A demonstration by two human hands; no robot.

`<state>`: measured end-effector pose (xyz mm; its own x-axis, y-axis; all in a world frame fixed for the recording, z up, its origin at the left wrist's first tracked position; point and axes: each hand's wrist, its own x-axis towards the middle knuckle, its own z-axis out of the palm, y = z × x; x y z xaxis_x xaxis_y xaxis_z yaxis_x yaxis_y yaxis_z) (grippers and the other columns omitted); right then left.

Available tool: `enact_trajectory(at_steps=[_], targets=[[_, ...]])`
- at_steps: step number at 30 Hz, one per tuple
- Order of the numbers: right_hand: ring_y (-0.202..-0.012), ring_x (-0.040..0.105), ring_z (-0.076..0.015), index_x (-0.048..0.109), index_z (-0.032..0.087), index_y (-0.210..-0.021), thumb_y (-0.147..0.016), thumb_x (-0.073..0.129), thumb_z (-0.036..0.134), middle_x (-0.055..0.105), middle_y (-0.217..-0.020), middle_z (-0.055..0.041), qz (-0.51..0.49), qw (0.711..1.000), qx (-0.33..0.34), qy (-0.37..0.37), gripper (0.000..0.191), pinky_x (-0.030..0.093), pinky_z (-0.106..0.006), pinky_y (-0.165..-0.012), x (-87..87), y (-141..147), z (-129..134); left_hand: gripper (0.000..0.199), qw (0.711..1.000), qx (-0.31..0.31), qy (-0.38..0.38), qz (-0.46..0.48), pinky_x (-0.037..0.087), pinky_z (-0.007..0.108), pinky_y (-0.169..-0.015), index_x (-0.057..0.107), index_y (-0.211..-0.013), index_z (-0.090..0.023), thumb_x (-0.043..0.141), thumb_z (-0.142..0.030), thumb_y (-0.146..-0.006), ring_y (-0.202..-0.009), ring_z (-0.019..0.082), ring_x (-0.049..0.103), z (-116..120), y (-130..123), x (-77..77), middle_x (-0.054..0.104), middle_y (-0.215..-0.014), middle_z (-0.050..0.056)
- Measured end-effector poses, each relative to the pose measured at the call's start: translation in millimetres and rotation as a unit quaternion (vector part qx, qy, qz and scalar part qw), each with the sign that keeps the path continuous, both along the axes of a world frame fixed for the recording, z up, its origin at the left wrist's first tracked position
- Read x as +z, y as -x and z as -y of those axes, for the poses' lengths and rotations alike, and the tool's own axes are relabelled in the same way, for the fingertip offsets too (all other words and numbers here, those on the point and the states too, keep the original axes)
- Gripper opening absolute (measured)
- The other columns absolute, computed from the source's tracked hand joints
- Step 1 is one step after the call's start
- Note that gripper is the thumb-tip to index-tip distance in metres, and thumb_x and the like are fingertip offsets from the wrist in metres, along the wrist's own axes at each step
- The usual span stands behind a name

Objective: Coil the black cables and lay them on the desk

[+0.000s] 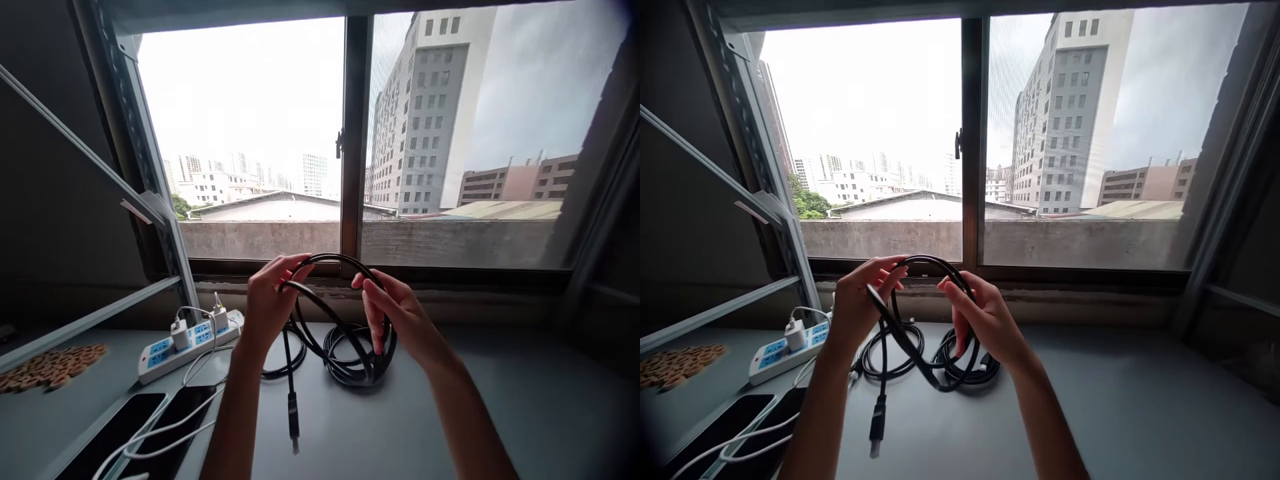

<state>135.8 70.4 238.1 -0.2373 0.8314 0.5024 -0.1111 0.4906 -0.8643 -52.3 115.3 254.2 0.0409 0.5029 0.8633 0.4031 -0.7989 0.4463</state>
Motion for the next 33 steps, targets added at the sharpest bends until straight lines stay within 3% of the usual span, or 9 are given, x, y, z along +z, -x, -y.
enact_trajectory(at_steps=[4, 8, 10, 12, 16, 19, 23, 28, 33], targets=[[-0.033, 0.050, -0.0098, 0.053, 0.020, -0.103, -0.085, 0.043, 0.057, 0.049, -0.049, 0.0080, -0.049, 0.998, -0.028, 0.019, 0.041, 0.039, -0.018, -0.030, 9.3, -10, 15, 0.018, 0.996, 0.001, -0.085, -0.005, 0.044, 0.018, -0.050, 0.067, -0.094, -0.020, 0.053, -0.029, -0.085, -0.058, 0.007, 0.055, -1, -16, -3.7, 0.057, -0.093, 0.005], [-0.038, 0.055, -0.0111, 0.056, 0.020, -0.094, -0.083, 0.047, 0.055, 0.053, -0.054, 0.0051, -0.069, 0.977, -0.199, -0.028, 0.038, 0.037, -0.018, -0.030, 19.0, -32, 32, 0.018, 0.998, -0.012, -0.058, 0.037, 0.043, 0.018, -0.052, 0.060, -0.086, -0.018, 0.046, -0.028, -0.090, -0.056, 0.007, 0.053, 9, -28, -5.7, 0.055, -0.073, 0.000], [-0.035, 0.050, -0.0083, 0.058, 0.019, -0.086, -0.083, 0.047, 0.052, 0.055, -0.057, 0.0034, -0.077, 0.951, -0.296, -0.051, 0.035, 0.038, -0.019, -0.031, 22.9, -48, 45, 0.019, 0.998, -0.010, -0.033, 0.060, 0.040, 0.018, -0.050, 0.056, -0.082, -0.018, 0.044, -0.030, -0.090, -0.051, 0.007, 0.049, 19, -32, -5.9, 0.050, -0.060, -0.003], [-0.030, 0.041, -0.0058, 0.061, 0.019, -0.087, -0.084, 0.046, 0.048, 0.052, -0.052, 0.0043, -0.089, 0.932, -0.346, -0.062, 0.033, 0.034, -0.019, -0.030, 25.7, -64, 60, 0.020, 0.996, 0.001, -0.024, 0.087, 0.036, 0.018, -0.046, 0.055, -0.080, -0.019, 0.045, -0.033, -0.090, -0.047, 0.007, 0.044, 29, -36, -6.7, 0.045, -0.054, -0.004], [-0.025, 0.027, -0.0055, 0.062, 0.018, -0.104, -0.084, 0.048, 0.047, 0.029, -0.035, 0.0106, -0.082, 0.951, -0.296, -0.039, 0.037, 0.023, -0.017, -0.025, 27.4, -94, 85, 0.022, 0.987, -0.019, 0.002, 0.160, 0.027, 0.019, -0.035, 0.055, -0.081, -0.020, 0.048, -0.040, -0.087, -0.038, 0.006, 0.034, 44, -41, -15.4, 0.037, -0.049, -0.006], [-0.024, 0.027, -0.0039, 0.062, 0.015, -0.109, -0.084, 0.049, 0.047, 0.031, -0.035, 0.0110, -0.029, 0.975, -0.221, 0.013, 0.042, 0.023, -0.015, -0.026, 21.4, -113, 90, 0.021, 0.984, -0.030, 0.068, 0.160, 0.023, 0.019, -0.034, 0.055, -0.080, -0.021, 0.050, -0.040, -0.086, -0.037, 0.006, 0.031, 55, -43, -32.2, 0.033, -0.046, -0.007], [-0.026, 0.030, -0.0039, 0.062, 0.013, -0.102, -0.083, 0.049, 0.049, 0.036, -0.038, 0.0106, 0.000, 0.984, -0.162, 0.073, 0.043, 0.027, -0.014, -0.026, -5.4, -130, 86, 0.019, 0.979, -0.040, 0.156, 0.125, 0.025, 0.020, -0.035, 0.055, -0.081, -0.022, 0.049, -0.038, -0.086, -0.035, 0.007, 0.032, 80, -47, -67.0, 0.030, -0.045, -0.008], [-0.034, 0.042, -0.0069, 0.050, 0.016, -0.053, -0.081, 0.046, 0.056, 0.039, -0.042, 0.0060, 0.054, 0.984, -0.105, 0.135, 0.049, 0.035, -0.017, -0.029, -59.9, -146, 84, 0.023, 0.964, -0.018, 0.262, 0.044, 0.031, 0.021, -0.036, 0.055, -0.087, -0.020, 0.045, -0.041, -0.087, -0.035, 0.008, 0.041, 100, -40, -110.9, 0.037, -0.050, -0.007], [-0.039, 0.038, -0.0028, 0.047, 0.015, -0.053, -0.086, 0.039, 0.053, 0.048, -0.056, 0.0026, 0.077, 0.965, -0.075, 0.239, 0.051, 0.035, -0.016, -0.036, -110.5, -163, 74, 0.034, 0.934, 0.038, 0.355, 0.017, 0.026, 0.020, -0.031, 0.057, -0.086, -0.017, 0.048, -0.050, -0.082, -0.026, 0.007, 0.035, 98, -22, -129.0, 0.037, -0.042, -0.009]])
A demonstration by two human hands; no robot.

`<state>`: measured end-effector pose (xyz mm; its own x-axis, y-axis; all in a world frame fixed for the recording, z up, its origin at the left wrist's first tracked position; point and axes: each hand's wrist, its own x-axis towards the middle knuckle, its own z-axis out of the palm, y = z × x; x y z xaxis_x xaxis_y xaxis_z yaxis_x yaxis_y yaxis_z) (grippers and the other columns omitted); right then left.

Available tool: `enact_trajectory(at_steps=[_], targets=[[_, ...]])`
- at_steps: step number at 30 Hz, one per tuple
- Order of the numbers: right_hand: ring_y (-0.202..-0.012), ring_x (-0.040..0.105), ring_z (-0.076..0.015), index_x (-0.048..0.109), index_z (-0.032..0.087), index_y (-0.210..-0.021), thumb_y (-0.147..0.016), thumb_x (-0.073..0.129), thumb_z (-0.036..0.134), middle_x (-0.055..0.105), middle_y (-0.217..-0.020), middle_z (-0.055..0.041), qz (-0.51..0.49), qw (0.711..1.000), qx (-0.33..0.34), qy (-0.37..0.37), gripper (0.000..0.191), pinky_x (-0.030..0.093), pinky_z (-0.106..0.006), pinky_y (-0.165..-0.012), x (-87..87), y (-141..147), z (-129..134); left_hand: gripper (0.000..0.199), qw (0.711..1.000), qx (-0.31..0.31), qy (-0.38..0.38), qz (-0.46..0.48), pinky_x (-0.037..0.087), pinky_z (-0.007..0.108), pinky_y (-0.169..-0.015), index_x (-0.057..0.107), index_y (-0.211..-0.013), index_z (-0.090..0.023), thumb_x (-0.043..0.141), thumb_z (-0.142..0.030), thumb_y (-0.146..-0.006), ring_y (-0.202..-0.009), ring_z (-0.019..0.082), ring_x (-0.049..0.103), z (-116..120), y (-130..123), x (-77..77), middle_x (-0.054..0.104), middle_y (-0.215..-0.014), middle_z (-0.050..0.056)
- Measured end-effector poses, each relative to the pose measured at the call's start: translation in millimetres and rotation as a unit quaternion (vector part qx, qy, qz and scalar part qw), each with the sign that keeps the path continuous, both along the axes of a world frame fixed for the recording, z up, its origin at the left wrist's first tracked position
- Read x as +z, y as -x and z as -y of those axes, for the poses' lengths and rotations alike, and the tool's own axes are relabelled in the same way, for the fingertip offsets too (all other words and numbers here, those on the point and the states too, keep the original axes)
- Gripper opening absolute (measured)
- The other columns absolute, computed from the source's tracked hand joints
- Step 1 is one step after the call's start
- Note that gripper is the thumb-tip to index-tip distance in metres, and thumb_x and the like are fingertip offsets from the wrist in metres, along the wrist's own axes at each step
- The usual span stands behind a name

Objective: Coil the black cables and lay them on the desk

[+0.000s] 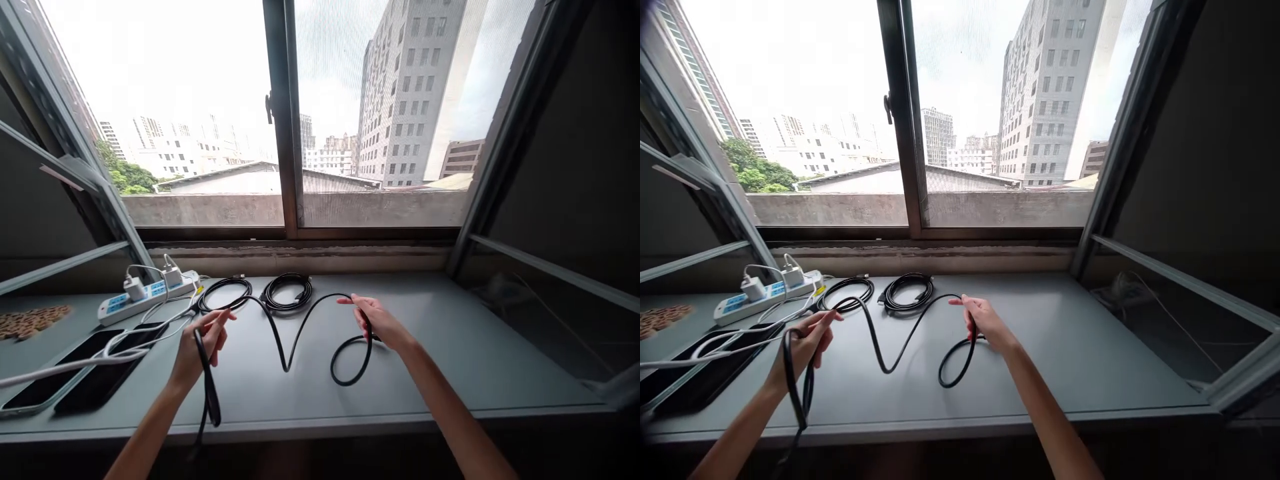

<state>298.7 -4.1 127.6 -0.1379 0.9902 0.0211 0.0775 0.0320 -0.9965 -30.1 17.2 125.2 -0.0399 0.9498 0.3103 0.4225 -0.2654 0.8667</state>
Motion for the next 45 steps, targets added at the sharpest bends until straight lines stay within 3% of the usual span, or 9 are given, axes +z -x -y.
enact_trajectory(at_steps=[3, 7, 11, 16, 19, 23, 28, 36, 45], targets=[[-0.041, 0.042, -0.0049, 0.060, 0.015, -0.074, -0.086, 0.041, 0.051, 0.046, -0.054, 0.0037, 0.038, 0.998, 0.032, 0.039, 0.042, 0.035, -0.016, -0.037, -21.0, -3, -1, 0.038, 0.999, -0.014, 0.035, -0.008, 0.028, 0.020, -0.032, 0.058, -0.081, -0.016, 0.052, -0.053, -0.079, -0.026, 0.007, 0.034, 7, -1, -1.3, 0.036, -0.039, -0.009], [-0.046, 0.053, -0.0103, 0.063, 0.015, -0.095, -0.085, 0.043, 0.046, 0.052, -0.057, 0.0019, 0.116, 0.991, 0.045, 0.049, 0.038, 0.039, -0.020, -0.040, -39.9, -3, 6, 0.040, 0.996, -0.058, 0.057, -0.032, 0.027, 0.020, -0.033, 0.059, -0.077, -0.016, 0.049, -0.055, -0.079, -0.026, 0.007, 0.031, 22, -18, -1.9, 0.032, -0.035, -0.009], [-0.050, 0.054, -0.0118, 0.062, 0.015, -0.090, -0.085, 0.044, 0.036, 0.055, -0.058, 0.0009, 0.212, 0.977, -0.034, -0.001, 0.028, 0.042, -0.023, -0.050, -57.5, -8, 12, 0.041, 0.994, -0.060, 0.070, -0.052, 0.030, 0.020, -0.035, 0.060, -0.077, -0.016, 0.047, -0.055, -0.079, -0.027, 0.009, 0.040, 24, -39, -10.9, 0.036, -0.035, -0.008], [-0.063, 0.057, -0.0150, 0.061, 0.018, -0.103, -0.083, 0.046, 0.032, 0.061, -0.068, -0.0009, 0.287, 0.948, -0.125, -0.058, 0.029, 0.042, -0.026, -0.065, -74.2, -13, 18, 0.049, 0.979, -0.111, 0.097, -0.141, 0.035, 0.021, -0.039, 0.061, -0.069, -0.016, 0.039, -0.058, -0.081, -0.031, 0.010, 0.041, 13, -59, -41.0, 0.047, -0.039, -0.004], [-0.063, 0.059, -0.0173, 0.060, 0.020, -0.107, -0.084, 0.042, 0.034, 0.060, -0.056, 0.0008, 0.312, 0.936, -0.145, -0.067, 0.032, 0.041, -0.027, -0.065, -76.6, -12, 24, 0.053, 0.968, -0.112, 0.096, -0.205, 0.036, 0.022, -0.044, 0.060, -0.067, -0.017, 0.033, -0.060, -0.083, -0.035, 0.012, 0.044, 9, -62, -55.2, 0.051, -0.040, -0.003], [-0.070, 0.061, -0.0187, 0.059, 0.023, -0.111, -0.084, 0.044, 0.033, 0.061, -0.052, 0.0010, 0.357, 0.915, -0.173, -0.077, 0.032, 0.039, -0.026, -0.064, -75.0, -11, 28, 0.047, 0.957, -0.088, 0.052, -0.270, 0.038, 0.024, -0.055, 0.060, -0.070, -0.019, 0.031, -0.052, -0.087, -0.050, 0.016, 0.054, 11, -63, -60.0, 0.056, -0.047, -0.001], [-0.072, 0.060, -0.0179, 0.057, 0.024, -0.119, -0.082, 0.048, 0.034, 0.066, -0.067, -0.0010, 0.429, 0.880, -0.194, -0.059, 0.039, 0.036, -0.025, -0.062, -76.8, -8, 23, 0.030, 0.910, -0.060, 0.016, -0.409, 0.036, 0.027, -0.059, 0.063, -0.084, -0.021, 0.035, -0.032, -0.085, -0.076, 0.024, 0.062, 13, -69, -60.5, 0.068, -0.082, 0.007], [-0.076, 0.061, -0.0196, 0.063, 0.025, -0.107, -0.085, 0.045, 0.044, 0.066, -0.072, -0.0018, 0.507, 0.839, -0.194, -0.048, 0.035, 0.033, -0.025, -0.059, -78.5, -4, 18, 0.032, 0.905, -0.055, 0.016, -0.422, 0.041, 0.028, -0.068, 0.063, -0.094, -0.020, 0.034, -0.031, -0.089, -0.085, 0.024, 0.063, 17, -73, -63.6, 0.069, -0.091, 0.007], [-0.075, 0.058, -0.0162, 0.058, 0.017, -0.106, -0.086, 0.049, 0.044, 0.062, -0.080, -0.0022, 0.504, 0.835, -0.212, -0.058, 0.035, 0.043, -0.034, -0.073, -82.5, 2, 28, 0.034, 0.891, -0.051, -0.022, -0.451, 0.043, 0.029, -0.073, 0.062, -0.101, -0.018, 0.033, -0.033, -0.091, -0.087, 0.023, 0.063, 20, -79, -64.3, 0.068, -0.095, 0.010]])
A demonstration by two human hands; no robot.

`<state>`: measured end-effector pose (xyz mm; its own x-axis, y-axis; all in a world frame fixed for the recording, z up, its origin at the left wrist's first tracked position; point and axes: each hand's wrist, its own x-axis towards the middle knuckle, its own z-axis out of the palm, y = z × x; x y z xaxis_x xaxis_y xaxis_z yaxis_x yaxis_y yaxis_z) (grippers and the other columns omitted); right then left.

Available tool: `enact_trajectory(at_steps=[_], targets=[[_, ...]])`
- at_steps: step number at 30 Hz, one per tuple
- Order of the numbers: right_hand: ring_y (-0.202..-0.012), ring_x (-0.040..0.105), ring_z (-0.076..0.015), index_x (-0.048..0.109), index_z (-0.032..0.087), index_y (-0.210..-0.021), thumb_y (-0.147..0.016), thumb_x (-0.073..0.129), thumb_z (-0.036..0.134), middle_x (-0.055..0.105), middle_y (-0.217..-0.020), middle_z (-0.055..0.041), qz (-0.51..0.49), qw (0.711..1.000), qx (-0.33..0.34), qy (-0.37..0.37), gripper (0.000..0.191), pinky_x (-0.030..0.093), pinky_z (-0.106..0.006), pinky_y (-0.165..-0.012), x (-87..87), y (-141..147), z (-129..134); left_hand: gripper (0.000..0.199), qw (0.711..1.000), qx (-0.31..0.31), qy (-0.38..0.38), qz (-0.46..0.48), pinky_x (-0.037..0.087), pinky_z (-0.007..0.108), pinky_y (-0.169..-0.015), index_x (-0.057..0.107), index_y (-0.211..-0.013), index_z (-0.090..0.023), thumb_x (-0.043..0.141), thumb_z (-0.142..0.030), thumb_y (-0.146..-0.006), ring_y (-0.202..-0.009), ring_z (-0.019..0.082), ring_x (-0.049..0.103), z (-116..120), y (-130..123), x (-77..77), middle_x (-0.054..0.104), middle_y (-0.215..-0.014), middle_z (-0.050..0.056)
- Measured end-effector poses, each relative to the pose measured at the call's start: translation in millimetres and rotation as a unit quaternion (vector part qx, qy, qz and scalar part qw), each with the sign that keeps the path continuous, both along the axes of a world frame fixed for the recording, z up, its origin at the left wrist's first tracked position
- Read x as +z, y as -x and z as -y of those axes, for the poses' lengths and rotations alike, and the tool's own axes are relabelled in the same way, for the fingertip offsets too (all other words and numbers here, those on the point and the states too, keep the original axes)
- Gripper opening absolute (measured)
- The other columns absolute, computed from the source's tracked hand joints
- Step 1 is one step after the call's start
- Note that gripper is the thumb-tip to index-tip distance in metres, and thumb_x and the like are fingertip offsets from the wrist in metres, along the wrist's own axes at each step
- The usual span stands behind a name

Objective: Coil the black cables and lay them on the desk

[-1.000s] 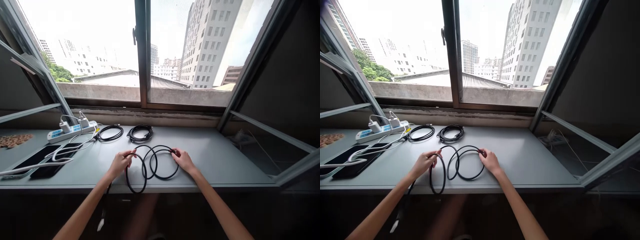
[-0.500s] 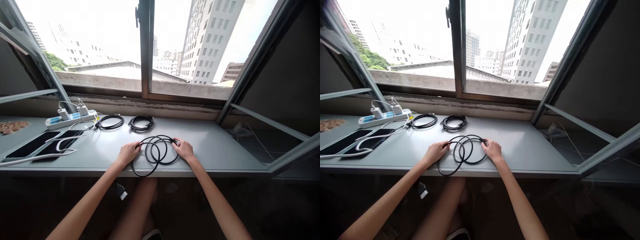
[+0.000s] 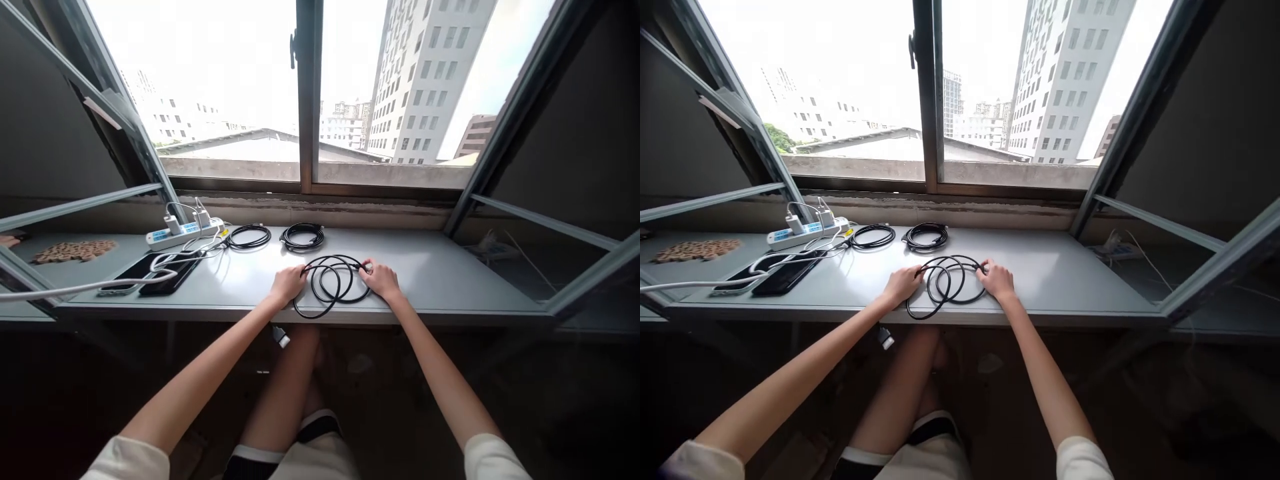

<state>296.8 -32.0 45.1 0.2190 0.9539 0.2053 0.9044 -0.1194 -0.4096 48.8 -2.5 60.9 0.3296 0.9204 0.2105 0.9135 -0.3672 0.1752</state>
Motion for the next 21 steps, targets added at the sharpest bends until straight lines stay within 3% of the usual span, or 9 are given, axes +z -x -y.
enact_trajectory(at_steps=[12, 17, 21], targets=[[-0.071, 0.056, -0.0128, 0.056, 0.015, -0.103, -0.088, 0.049, 0.042, 0.060, -0.083, -0.0017, 0.006, 0.999, 0.022, -0.028, 0.032, 0.047, -0.032, -0.070, -0.1, -2, 6, 0.034, 0.999, -0.023, 0.000, 0.026, 0.042, 0.031, -0.077, 0.064, -0.100, -0.018, 0.035, -0.033, -0.091, -0.090, 0.024, 0.061, -6, -5, 0.9, 0.067, -0.099, 0.011], [-0.065, 0.055, -0.0125, 0.056, 0.016, -0.098, -0.084, 0.051, 0.033, 0.058, -0.070, 0.0005, 0.007, 0.999, 0.020, -0.046, 0.023, 0.041, -0.026, -0.064, -0.3, 2, 6, 0.033, 0.999, -0.040, 0.009, 0.027, 0.043, 0.033, -0.075, 0.064, -0.099, -0.015, 0.036, -0.030, -0.089, -0.090, 0.026, 0.062, -6, 0, 0.1, 0.067, -0.097, 0.014], [-0.061, 0.054, -0.0141, 0.058, 0.020, -0.096, -0.080, 0.049, 0.033, 0.060, -0.066, -0.0001, 0.009, 0.999, 0.026, -0.037, 0.022, 0.035, -0.024, -0.058, -1.7, 5, 6, 0.028, 0.995, -0.087, 0.031, 0.029, 0.043, 0.029, -0.070, 0.065, -0.090, -0.017, 0.040, -0.030, -0.089, -0.082, 0.023, 0.063, -3, 14, -0.2, 0.069, -0.085, 0.009]])
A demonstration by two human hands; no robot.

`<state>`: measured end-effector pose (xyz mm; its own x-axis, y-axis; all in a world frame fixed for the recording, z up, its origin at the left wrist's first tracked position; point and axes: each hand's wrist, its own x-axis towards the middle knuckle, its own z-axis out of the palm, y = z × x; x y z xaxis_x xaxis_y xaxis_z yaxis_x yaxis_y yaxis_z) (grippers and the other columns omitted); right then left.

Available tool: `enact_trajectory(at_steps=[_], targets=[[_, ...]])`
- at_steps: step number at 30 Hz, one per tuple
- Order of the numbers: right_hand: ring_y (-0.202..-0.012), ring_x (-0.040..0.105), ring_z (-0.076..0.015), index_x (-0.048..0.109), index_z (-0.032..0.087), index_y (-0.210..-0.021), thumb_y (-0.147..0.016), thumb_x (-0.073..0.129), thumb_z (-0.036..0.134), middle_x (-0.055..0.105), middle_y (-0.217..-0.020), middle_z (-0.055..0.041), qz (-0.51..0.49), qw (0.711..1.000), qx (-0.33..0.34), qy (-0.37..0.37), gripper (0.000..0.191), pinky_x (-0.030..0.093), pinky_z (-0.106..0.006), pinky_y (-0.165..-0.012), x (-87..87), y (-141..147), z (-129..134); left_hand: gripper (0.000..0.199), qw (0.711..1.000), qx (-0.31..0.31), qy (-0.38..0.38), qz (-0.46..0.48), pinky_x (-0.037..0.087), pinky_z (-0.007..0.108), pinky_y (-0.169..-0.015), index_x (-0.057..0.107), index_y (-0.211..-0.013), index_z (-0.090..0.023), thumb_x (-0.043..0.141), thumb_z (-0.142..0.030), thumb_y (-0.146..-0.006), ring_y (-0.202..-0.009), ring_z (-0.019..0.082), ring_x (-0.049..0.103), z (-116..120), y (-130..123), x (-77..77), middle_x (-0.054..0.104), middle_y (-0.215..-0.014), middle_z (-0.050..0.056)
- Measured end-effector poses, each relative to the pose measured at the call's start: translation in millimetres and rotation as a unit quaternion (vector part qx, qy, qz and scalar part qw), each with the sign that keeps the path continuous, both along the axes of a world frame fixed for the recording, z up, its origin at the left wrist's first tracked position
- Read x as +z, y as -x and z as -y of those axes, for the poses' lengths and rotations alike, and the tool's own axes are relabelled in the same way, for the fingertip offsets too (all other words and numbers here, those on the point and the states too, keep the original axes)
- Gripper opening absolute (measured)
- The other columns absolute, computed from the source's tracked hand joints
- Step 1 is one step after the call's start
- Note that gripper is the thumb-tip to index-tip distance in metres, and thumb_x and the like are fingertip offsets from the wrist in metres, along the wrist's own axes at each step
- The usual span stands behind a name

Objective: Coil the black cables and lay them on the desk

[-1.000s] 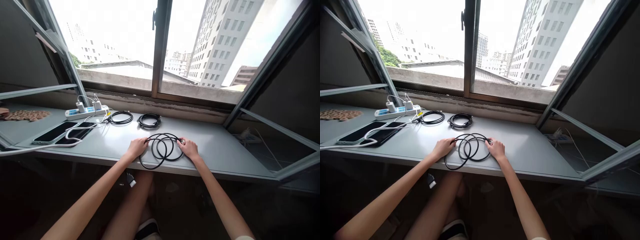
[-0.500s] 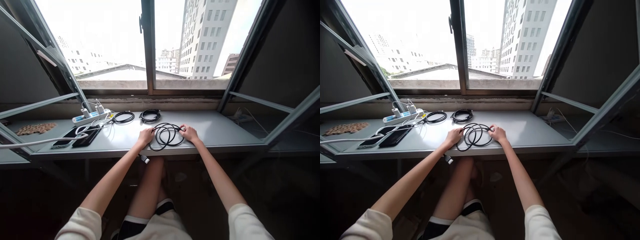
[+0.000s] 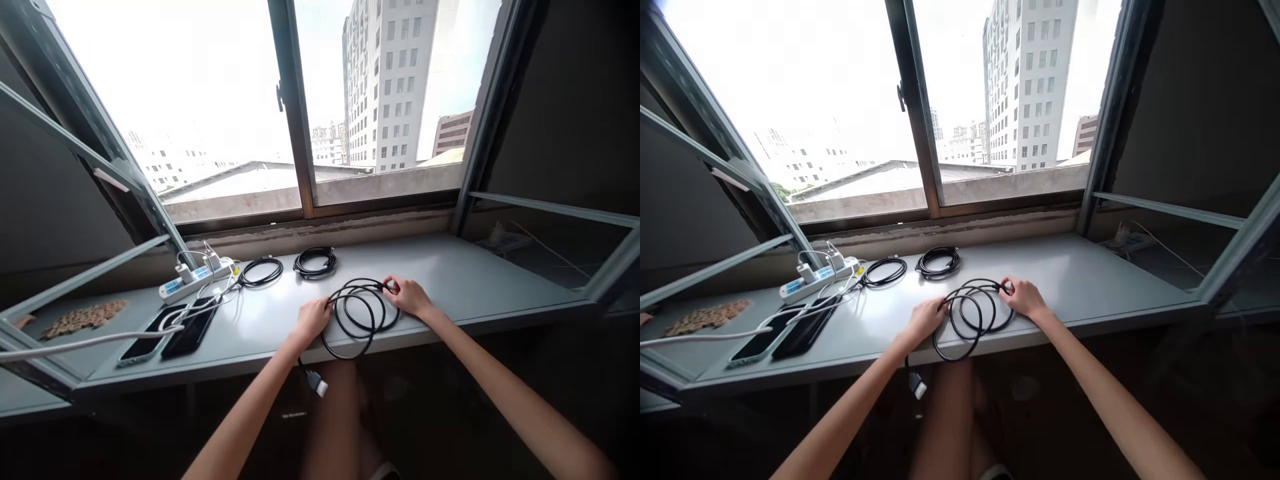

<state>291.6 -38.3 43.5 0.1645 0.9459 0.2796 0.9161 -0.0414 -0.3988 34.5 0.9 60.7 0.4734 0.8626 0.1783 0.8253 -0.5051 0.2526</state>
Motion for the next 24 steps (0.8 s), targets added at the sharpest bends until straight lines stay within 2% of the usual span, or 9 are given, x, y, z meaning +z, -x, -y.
enact_trajectory(at_steps=[3, 6, 8, 11, 14, 16, 20, 22, 24], targets=[[-0.064, 0.057, -0.0171, 0.058, 0.022, -0.098, -0.081, 0.045, 0.038, 0.062, -0.069, -0.0018, 0.011, 0.999, 0.001, 0.031, 0.027, 0.033, -0.025, -0.057, 1.5, 2, -4, 0.030, 0.999, -0.036, 0.013, 0.032, 0.043, 0.025, -0.065, 0.065, -0.081, -0.019, 0.038, -0.030, -0.089, -0.074, 0.018, 0.063, 1, 13, 5.9, 0.067, -0.076, 0.004], [-0.067, 0.059, -0.0226, 0.059, 0.021, -0.096, -0.078, 0.048, 0.044, 0.063, -0.069, -0.0046, 0.026, 0.997, 0.005, 0.075, 0.031, 0.033, -0.028, -0.059, 10.1, 4, -16, 0.034, 0.995, -0.056, 0.024, 0.074, 0.040, 0.021, -0.054, 0.064, -0.084, -0.018, 0.033, -0.029, -0.091, -0.057, 0.013, 0.058, -2, 23, 26.5, 0.064, -0.064, 0.001], [-0.070, 0.059, -0.0267, 0.061, 0.018, -0.085, -0.072, 0.056, 0.043, 0.062, -0.067, -0.0073, 0.033, 0.994, 0.012, 0.104, 0.029, 0.035, -0.031, -0.063, 19.3, 7, -28, 0.036, 0.988, -0.069, 0.031, 0.132, 0.037, 0.020, -0.047, 0.064, -0.089, -0.017, 0.032, -0.033, -0.090, -0.048, 0.011, 0.054, -5, 27, 49.0, 0.062, -0.059, 0.000], [-0.079, 0.058, -0.0310, 0.061, 0.015, -0.074, -0.064, 0.063, 0.033, 0.063, -0.075, -0.0129, 0.024, 0.991, 0.025, 0.126, 0.021, 0.037, -0.037, -0.070, 34.1, 17, -48, 0.025, 0.959, -0.114, 0.038, 0.255, 0.037, 0.018, -0.045, 0.065, -0.088, -0.016, 0.053, -0.037, -0.081, -0.056, 0.013, 0.059, -9, 27, 88.0, 0.068, -0.070, 0.003], [-0.086, 0.057, -0.0283, 0.063, 0.017, -0.078, -0.064, 0.062, 0.027, 0.063, -0.090, -0.0120, -0.017, 0.988, 0.075, 0.134, 0.017, 0.038, -0.037, -0.075, 45.5, 29, -65, 0.019, 0.940, -0.157, 0.034, 0.302, 0.040, 0.019, -0.048, 0.066, -0.087, -0.018, 0.060, -0.032, -0.076, -0.062, 0.014, 0.062, -12, 23, 123.3, 0.071, -0.076, 0.003], [-0.081, 0.059, -0.0242, 0.063, 0.019, -0.075, -0.067, 0.059, 0.026, 0.065, -0.086, -0.0084, -0.059, 0.979, 0.121, 0.156, 0.011, 0.040, -0.035, -0.073, 50.3, 34, -73, 0.016, 0.920, -0.184, 0.021, 0.345, 0.043, 0.020, -0.050, 0.067, -0.084, -0.018, 0.060, -0.030, -0.077, -0.064, 0.015, 0.063, -14, 19, 143.6, 0.071, -0.076, 0.003], [-0.075, 0.061, -0.0199, 0.063, 0.016, -0.066, -0.074, 0.054, 0.032, 0.066, -0.078, -0.0085, -0.165, 0.934, 0.208, 0.239, 0.020, 0.046, -0.029, -0.065, 60.3, 39, -85, 0.015, 0.877, -0.192, -0.049, 0.437, 0.042, 0.020, -0.045, 0.066, -0.076, -0.018, 0.061, -0.032, -0.077, -0.060, 0.015, 0.062, -25, 16, 178.8, 0.070, -0.072, 0.003], [-0.081, 0.062, -0.0188, 0.066, 0.015, -0.076, -0.080, 0.046, 0.045, 0.067, -0.087, -0.0100, -0.210, 0.906, 0.246, 0.273, 0.036, 0.048, -0.027, -0.066, 67.4, 39, -88, 0.016, 0.863, -0.187, -0.087, 0.462, 0.038, 0.019, -0.040, 0.067, -0.077, -0.018, 0.060, -0.032, -0.077, -0.055, 0.013, 0.059, -35, 18, 191.3, 0.070, -0.073, 0.003], [-0.084, 0.063, -0.0178, 0.066, 0.015, -0.093, -0.084, 0.028, 0.061, 0.066, -0.097, -0.0113, -0.295, 0.855, 0.284, 0.319, 0.060, 0.049, -0.028, -0.070, 72.8, 38, -90, 0.016, 0.848, -0.184, -0.118, 0.482, 0.033, 0.019, -0.036, 0.068, -0.078, -0.018, 0.060, -0.032, -0.077, -0.049, 0.010, 0.054, -48, 21, 198.4, 0.070, -0.075, 0.003]])
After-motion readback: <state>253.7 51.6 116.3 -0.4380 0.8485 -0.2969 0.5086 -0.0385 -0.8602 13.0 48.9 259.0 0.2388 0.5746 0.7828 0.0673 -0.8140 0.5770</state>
